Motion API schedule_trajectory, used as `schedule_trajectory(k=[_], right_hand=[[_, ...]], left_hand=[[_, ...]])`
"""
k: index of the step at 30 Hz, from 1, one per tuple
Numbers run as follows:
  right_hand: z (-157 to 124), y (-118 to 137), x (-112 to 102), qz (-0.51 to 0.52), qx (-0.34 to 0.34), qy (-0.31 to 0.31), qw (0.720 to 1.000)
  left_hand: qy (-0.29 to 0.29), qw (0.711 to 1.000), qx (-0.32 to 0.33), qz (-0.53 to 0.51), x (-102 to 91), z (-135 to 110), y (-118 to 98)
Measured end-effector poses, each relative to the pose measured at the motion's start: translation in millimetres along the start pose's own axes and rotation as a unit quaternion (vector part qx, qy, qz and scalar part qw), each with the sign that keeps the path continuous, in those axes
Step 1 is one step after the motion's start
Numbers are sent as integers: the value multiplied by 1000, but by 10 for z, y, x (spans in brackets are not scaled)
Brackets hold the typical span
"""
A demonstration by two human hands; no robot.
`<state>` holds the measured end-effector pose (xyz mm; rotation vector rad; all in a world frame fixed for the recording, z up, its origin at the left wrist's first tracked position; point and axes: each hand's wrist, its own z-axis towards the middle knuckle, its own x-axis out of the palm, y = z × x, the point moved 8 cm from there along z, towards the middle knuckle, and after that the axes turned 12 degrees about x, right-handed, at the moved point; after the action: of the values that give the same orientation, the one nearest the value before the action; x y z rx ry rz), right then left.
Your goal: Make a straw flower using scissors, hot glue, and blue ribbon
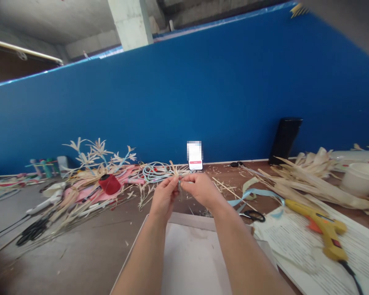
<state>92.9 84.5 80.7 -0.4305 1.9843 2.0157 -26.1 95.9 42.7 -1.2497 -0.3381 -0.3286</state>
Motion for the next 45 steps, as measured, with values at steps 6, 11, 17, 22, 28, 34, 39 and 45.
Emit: schedule_trajectory(k=[6,11,17,22,28,34,39,45], right_hand=[[-35,25,0,62,0,25,998],[-9,-21,-10,35,9,6,999],[-27,54,-60,-20,-1,-47,999],[-74,151,-80,-52,-9,-77,996],[-76,166,-63,-59,-25,-84,994],[-86,174,-45,-53,-29,-72,996],[-93,181,-33,-53,-31,-53,997],[-41,65,-3,-26,-7,-28,999]], left_hand=[[40,999,-17,-27,72,-22,3],[31,999,9,-11,37,-6,-26],[15,997,50,50,-20,22,-55],[-2,991,85,105,-60,33,-103],[-10,980,134,150,-82,33,-167],[-26,978,132,157,-100,26,-183],[-43,980,120,154,-111,18,-203],[-35,981,109,156,-121,29,-194]])
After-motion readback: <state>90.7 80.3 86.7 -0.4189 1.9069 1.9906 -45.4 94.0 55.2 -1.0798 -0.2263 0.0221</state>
